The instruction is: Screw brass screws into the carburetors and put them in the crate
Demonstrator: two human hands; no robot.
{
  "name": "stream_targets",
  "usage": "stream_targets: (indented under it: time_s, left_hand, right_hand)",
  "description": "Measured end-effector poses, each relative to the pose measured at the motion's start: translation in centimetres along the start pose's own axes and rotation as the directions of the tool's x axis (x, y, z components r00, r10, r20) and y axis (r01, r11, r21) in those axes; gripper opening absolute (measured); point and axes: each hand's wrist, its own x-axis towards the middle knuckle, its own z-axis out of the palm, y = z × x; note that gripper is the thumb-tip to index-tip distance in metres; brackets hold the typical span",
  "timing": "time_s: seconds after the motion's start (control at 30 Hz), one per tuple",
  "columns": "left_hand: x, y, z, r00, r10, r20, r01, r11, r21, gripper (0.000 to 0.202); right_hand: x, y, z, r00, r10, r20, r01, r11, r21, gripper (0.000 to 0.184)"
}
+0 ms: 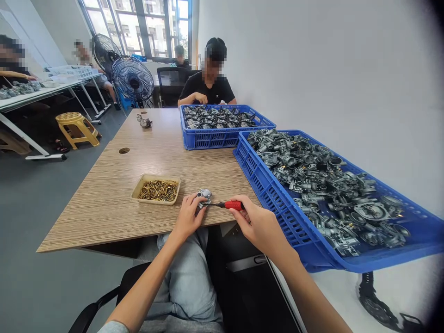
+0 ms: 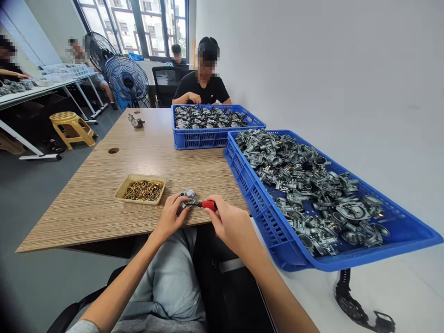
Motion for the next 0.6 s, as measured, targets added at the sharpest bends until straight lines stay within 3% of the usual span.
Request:
stream_targets:
  time_s: [0.6]
  left_hand:
    - [-0.05,0.28,-0.21,1.0,-0.013,-0.006,0.013,1.0,-0.006,0.028]
  right_hand:
    - [-0.03,0.34,0.19,1.0,-0.012,-0.001,0.012,1.0,-0.011,0.022]
